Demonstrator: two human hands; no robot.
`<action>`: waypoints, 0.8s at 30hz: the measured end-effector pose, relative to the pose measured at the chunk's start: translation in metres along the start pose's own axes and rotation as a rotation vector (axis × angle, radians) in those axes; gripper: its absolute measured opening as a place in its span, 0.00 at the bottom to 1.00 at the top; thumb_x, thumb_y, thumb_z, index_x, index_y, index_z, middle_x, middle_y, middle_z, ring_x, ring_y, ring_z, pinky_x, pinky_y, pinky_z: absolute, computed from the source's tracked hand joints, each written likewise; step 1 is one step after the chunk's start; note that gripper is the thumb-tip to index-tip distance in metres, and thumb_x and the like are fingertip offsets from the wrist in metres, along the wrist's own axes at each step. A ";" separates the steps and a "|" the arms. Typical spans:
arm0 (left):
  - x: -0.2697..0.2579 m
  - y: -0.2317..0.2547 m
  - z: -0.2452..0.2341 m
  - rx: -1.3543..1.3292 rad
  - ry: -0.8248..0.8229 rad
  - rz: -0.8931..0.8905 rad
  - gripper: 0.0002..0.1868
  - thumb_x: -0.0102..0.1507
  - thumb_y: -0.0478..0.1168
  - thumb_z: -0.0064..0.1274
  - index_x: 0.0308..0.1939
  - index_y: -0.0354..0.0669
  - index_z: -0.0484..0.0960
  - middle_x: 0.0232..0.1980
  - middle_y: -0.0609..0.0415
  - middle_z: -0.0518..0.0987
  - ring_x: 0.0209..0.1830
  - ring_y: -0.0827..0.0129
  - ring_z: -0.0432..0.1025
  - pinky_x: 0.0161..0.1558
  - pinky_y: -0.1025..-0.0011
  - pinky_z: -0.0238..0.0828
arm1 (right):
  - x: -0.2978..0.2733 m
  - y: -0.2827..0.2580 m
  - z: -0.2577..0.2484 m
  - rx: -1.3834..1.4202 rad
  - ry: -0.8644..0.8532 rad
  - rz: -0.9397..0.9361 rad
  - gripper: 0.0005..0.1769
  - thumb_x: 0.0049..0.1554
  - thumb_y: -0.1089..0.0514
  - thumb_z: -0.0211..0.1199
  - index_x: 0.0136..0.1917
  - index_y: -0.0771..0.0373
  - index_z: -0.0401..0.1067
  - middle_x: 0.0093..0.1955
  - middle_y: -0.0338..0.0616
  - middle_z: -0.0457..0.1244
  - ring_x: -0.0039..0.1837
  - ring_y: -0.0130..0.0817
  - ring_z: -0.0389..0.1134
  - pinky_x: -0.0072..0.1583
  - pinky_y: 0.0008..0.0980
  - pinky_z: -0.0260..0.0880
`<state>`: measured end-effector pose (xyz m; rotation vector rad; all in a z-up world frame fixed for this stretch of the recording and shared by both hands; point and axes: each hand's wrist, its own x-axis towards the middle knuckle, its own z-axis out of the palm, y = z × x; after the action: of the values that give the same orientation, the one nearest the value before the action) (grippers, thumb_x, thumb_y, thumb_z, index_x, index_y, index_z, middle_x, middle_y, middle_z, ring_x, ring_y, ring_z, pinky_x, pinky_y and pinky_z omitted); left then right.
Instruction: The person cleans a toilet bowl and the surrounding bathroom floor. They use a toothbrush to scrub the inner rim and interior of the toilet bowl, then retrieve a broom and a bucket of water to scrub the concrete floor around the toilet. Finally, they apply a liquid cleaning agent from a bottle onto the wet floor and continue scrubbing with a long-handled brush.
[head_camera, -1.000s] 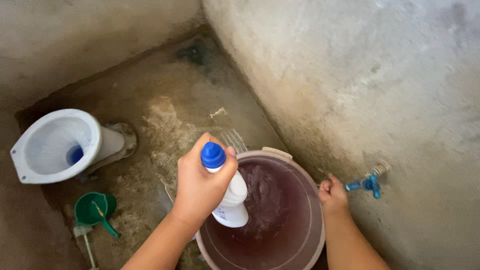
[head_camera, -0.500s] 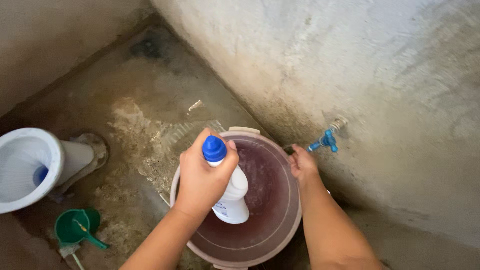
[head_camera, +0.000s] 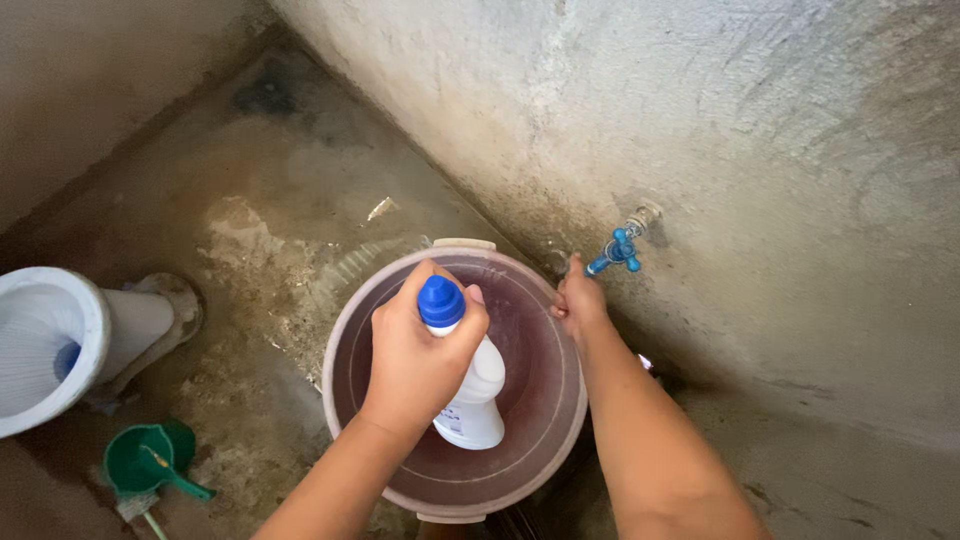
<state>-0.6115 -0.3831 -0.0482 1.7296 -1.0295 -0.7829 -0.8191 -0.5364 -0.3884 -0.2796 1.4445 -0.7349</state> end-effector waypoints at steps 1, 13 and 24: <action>-0.001 0.000 0.001 -0.005 0.000 0.002 0.14 0.60 0.38 0.61 0.27 0.39 0.71 0.21 0.55 0.76 0.21 0.78 0.70 0.28 0.72 0.70 | 0.002 0.004 0.001 0.021 0.036 -0.048 0.28 0.65 0.36 0.53 0.33 0.55 0.54 0.25 0.36 0.46 0.24 0.30 0.46 0.27 0.34 0.46; -0.005 0.003 0.003 -0.020 0.005 0.037 0.13 0.60 0.37 0.61 0.27 0.39 0.72 0.21 0.55 0.77 0.21 0.78 0.71 0.28 0.73 0.71 | 0.020 0.008 -0.008 -0.104 0.116 -0.271 0.20 0.49 0.74 0.64 0.52 0.58 0.66 0.37 0.40 0.59 0.32 0.31 0.60 0.34 0.33 0.60; -0.013 0.006 -0.017 -0.041 0.051 -0.005 0.14 0.60 0.38 0.61 0.27 0.39 0.71 0.21 0.55 0.76 0.22 0.78 0.68 0.28 0.73 0.69 | 0.028 0.007 -0.005 0.003 -0.154 -0.190 0.19 0.52 0.74 0.59 0.52 0.57 0.63 0.42 0.44 0.60 0.36 0.32 0.65 0.38 0.30 0.67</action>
<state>-0.6047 -0.3655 -0.0355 1.7097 -0.9686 -0.7539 -0.8234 -0.5464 -0.4153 -0.4658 1.2816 -0.8502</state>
